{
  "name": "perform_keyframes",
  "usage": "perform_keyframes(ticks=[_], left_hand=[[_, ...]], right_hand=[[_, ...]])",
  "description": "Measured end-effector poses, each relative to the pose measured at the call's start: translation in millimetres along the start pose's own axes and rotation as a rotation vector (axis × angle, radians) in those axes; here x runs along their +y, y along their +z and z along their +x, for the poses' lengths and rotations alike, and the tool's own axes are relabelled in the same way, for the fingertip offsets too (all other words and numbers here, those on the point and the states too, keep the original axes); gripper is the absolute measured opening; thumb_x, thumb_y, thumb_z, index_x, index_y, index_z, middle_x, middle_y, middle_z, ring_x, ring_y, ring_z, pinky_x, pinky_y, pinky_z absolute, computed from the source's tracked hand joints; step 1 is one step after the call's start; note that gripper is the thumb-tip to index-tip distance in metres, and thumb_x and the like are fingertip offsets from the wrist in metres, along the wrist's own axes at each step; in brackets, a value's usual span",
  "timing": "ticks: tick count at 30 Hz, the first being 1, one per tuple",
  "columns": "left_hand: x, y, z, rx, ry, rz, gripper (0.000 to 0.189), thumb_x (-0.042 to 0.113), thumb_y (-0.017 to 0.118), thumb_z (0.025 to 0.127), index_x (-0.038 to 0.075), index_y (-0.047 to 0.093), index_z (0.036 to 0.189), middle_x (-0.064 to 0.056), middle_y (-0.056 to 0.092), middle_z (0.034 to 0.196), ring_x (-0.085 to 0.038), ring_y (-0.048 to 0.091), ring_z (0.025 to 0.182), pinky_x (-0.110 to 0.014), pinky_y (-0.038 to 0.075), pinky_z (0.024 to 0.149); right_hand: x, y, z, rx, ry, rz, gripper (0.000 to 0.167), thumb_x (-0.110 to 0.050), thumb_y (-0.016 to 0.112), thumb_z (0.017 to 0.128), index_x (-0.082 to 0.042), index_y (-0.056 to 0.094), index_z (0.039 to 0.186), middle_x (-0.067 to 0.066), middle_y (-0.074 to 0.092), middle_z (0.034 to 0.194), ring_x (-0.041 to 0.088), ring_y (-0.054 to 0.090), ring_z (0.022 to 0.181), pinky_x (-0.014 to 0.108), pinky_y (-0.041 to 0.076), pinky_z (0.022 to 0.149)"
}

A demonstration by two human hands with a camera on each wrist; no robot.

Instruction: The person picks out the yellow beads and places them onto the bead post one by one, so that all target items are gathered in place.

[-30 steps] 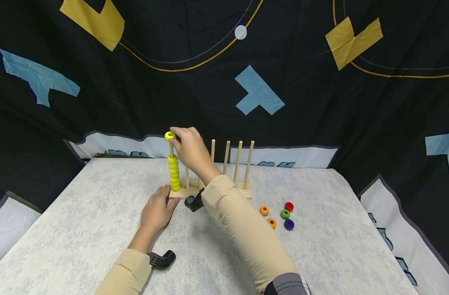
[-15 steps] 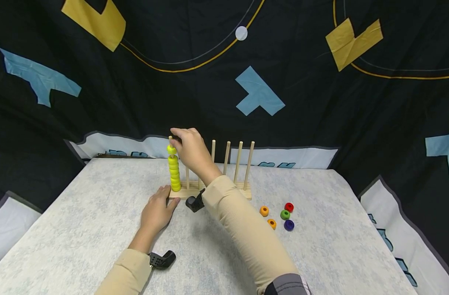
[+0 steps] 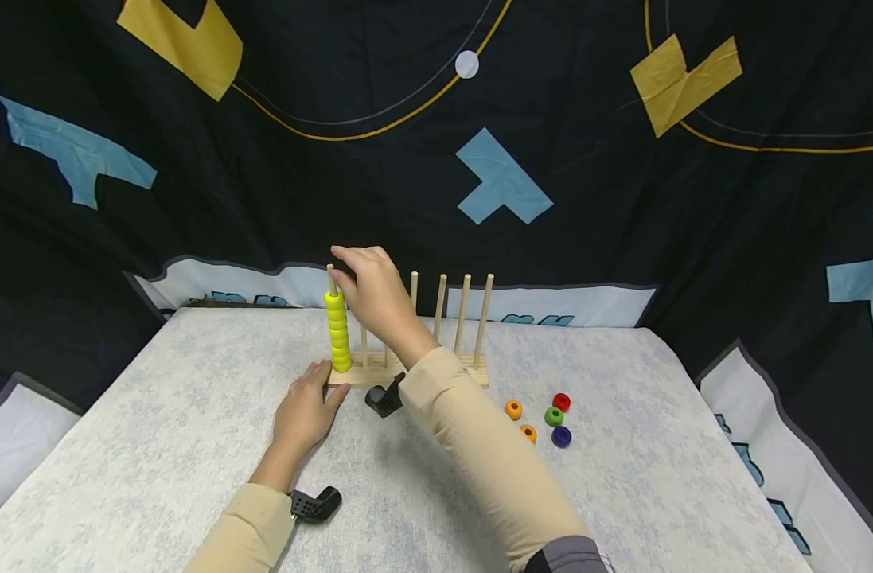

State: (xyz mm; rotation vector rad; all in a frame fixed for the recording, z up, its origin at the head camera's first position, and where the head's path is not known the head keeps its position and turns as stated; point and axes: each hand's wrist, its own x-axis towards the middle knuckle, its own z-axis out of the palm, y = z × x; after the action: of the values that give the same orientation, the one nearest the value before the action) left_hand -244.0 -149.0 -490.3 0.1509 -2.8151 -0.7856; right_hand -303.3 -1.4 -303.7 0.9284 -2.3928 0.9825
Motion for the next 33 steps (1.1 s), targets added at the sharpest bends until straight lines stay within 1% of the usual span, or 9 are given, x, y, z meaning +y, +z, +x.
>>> perform_keyframes(ticks=[10,13,18,21,27,31,33], left_hand=[[-2.0,0.0,0.5,0.003,-0.005,-0.006,0.066,0.04,0.058,0.1,0.001,0.04,0.15,-0.019,0.041,0.155,-0.039,0.036,0.146,-0.058,0.034,0.116],[-3.0,0.7,0.7,0.01,-0.01,0.001,0.066,0.041,0.058,0.099,0.001,0.04,0.15,-0.018,0.041,0.155,-0.039,0.036,0.146,-0.058,0.035,0.116],[-3.9,2.5,-0.1,0.024,-0.001,0.002,0.066,0.041,0.059,0.099,0.001,0.041,0.149,-0.018,0.042,0.155,-0.038,0.036,0.146,-0.059,0.035,0.116],[-4.0,1.5,-0.3,0.03,0.006,0.001,0.066,0.041,0.058,0.099,0.001,0.041,0.149,-0.018,0.043,0.154,-0.037,0.036,0.146,-0.058,0.035,0.116],[-5.0,-0.6,1.2,0.013,0.013,0.011,0.066,0.042,0.054,0.101,0.002,0.039,0.15,-0.017,0.041,0.156,-0.037,0.034,0.148,-0.055,0.031,0.12],[-5.2,-0.9,2.3,0.021,0.022,0.04,0.067,0.042,0.051,0.101,-0.002,0.038,0.15,-0.021,0.038,0.156,-0.039,0.029,0.149,-0.054,0.025,0.123],[-4.3,-1.8,2.7,0.032,0.026,0.05,0.069,0.044,0.049,0.102,-0.003,0.036,0.15,-0.023,0.035,0.157,-0.042,0.025,0.15,-0.056,0.021,0.124]], right_hand=[[7,-3,-25.9,0.041,-0.053,0.022,0.039,-0.021,0.064,0.098,-0.009,0.061,0.135,0.004,0.065,0.135,0.019,0.055,0.127,0.031,0.047,0.109],[9,-4,-35.0,0.041,-0.057,0.042,0.039,-0.022,0.064,0.098,-0.009,0.061,0.135,0.004,0.065,0.135,0.018,0.056,0.127,0.032,0.048,0.109],[13,-6,-52.2,0.018,-0.051,0.071,0.041,-0.024,0.065,0.098,-0.01,0.061,0.135,0.004,0.065,0.135,0.018,0.056,0.126,0.034,0.05,0.107],[15,-6,-63.1,0.009,-0.035,0.067,0.041,-0.025,0.066,0.097,-0.01,0.061,0.135,0.005,0.065,0.134,0.019,0.056,0.126,0.037,0.051,0.106],[24,-9,-87.6,-0.027,0.041,0.057,0.042,-0.029,0.065,0.098,-0.013,0.06,0.137,0.003,0.063,0.137,0.019,0.055,0.126,0.043,0.05,0.107],[33,-13,-103.9,-0.069,0.084,0.047,0.045,-0.032,0.063,0.098,-0.014,0.058,0.14,0.003,0.061,0.14,0.021,0.053,0.132,0.047,0.046,0.111],[38,-15,-111.3,-0.088,0.104,0.038,0.047,-0.033,0.062,0.099,-0.014,0.056,0.141,0.004,0.059,0.142,0.022,0.051,0.135,0.048,0.044,0.113]])
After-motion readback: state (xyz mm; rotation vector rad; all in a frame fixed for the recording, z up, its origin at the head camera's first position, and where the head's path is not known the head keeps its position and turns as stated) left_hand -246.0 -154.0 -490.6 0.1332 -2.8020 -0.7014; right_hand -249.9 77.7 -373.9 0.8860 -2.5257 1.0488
